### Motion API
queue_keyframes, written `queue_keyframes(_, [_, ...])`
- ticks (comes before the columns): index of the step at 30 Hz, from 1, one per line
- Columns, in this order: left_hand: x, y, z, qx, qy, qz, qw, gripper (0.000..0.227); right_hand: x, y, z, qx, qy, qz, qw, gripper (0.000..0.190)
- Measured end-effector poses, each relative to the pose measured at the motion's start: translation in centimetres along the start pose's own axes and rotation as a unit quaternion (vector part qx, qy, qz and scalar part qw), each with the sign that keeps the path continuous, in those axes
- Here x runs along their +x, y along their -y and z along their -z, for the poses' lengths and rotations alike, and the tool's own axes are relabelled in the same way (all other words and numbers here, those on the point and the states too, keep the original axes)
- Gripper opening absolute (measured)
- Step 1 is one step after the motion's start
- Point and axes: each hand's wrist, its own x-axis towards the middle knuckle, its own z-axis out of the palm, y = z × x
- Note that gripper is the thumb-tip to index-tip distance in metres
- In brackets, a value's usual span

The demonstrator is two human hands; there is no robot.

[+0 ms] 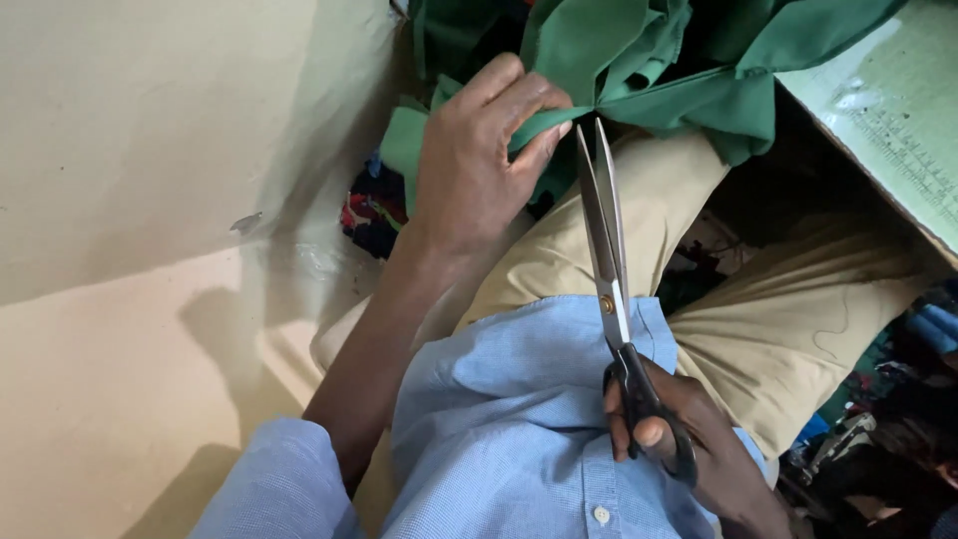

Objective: Trimming the edges of green fabric using scissors at a sewing workstation.

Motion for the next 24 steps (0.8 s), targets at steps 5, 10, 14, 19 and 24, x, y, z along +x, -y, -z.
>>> queue_keyframes(5, [-0.4,-0.4,0.0,-0.1,-0.02,-0.011,0.995,0.024,0.5,0.0,0.2,0.017,0.005,-0.014,1.0,0.07])
queue_keyframes(10, [-0.5,0.2,-1.0,0.006,-0.093,-0.125,0.988,0.021,0.3,0.4,0.7,0.016,0.008,-0.027,0.999,0.071])
queue_keyframes(14, [-0.1,-0.4,-0.7,0.105,-0.147,-0.216,0.959,0.019,0.3,1.0,0.9,-0.025,0.01,-0.007,1.0,0.074])
queue_keyframes(19, [0.0,-0.5,-0.5,0.127,-0.164,-0.222,0.953,0.012,0.1,0.0,0.8,-0.135,-0.042,-0.005,0.99,0.063])
queue_keyframes(24, [0.0,-0.7,-0.5,0.125,-0.16,-0.208,0.957,0.013,-0.2,-0.6,0.7,-0.152,-0.08,-0.028,0.985,0.057])
